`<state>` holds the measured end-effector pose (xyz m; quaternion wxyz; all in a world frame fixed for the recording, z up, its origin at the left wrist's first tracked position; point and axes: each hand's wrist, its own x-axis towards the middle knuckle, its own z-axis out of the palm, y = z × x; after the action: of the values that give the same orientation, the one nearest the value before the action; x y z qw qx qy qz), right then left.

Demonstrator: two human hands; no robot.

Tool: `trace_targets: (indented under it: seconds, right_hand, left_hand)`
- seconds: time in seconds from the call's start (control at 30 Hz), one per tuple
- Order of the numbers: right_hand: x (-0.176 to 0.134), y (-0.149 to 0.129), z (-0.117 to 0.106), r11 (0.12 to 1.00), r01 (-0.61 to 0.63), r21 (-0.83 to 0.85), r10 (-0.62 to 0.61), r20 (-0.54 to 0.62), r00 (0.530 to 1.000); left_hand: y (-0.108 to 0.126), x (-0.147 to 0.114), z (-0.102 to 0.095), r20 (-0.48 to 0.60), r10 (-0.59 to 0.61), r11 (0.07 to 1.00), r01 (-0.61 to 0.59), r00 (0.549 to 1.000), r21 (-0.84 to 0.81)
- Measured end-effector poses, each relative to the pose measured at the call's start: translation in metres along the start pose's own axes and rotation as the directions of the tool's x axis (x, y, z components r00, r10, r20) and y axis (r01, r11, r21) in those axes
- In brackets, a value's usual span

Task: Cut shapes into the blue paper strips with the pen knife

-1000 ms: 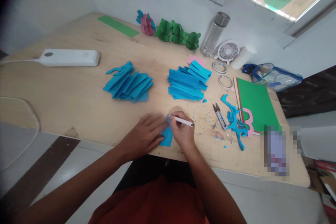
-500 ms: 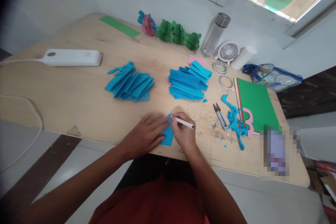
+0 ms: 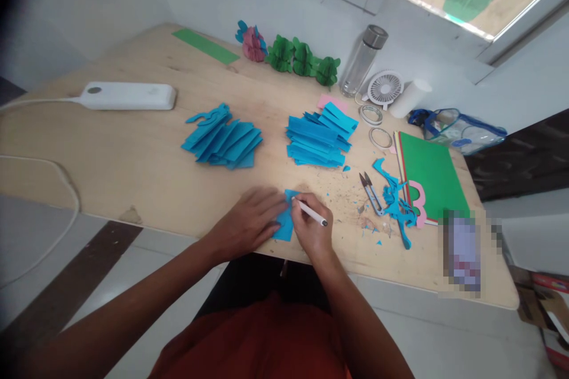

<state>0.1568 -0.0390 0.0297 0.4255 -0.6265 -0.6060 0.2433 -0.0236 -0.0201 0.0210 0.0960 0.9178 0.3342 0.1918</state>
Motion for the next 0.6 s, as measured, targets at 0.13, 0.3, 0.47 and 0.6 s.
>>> trace_targets:
  seconds: [0.13,0.3,0.47,0.6]
  right_hand:
    - [-0.005,0.002,-0.001,1.000,0.011,-0.011,-0.011,0.001,1.000]
    - [-0.009,0.004,-0.002,1.000,0.017,-0.019,-0.017,0.007,1.000]
    - [-0.010,0.004,-0.002,1.000,0.020,-0.007,-0.020,0.004,1.000]
    - [-0.012,0.003,-0.005,1.000,0.012,-0.008,-0.012,0.015,1.000]
  left_hand:
    - [-0.001,-0.001,0.001,0.002,0.003,1.000,-0.003,1.000,0.002]
    - [-0.001,-0.001,0.003,0.003,0.003,1.000,-0.003,1.000,-0.017]
    - [-0.001,-0.001,0.003,0.002,0.009,1.000,-0.009,1.000,-0.020]
    - [-0.001,-0.001,0.003,-0.007,0.013,1.000,-0.013,1.000,-0.010]
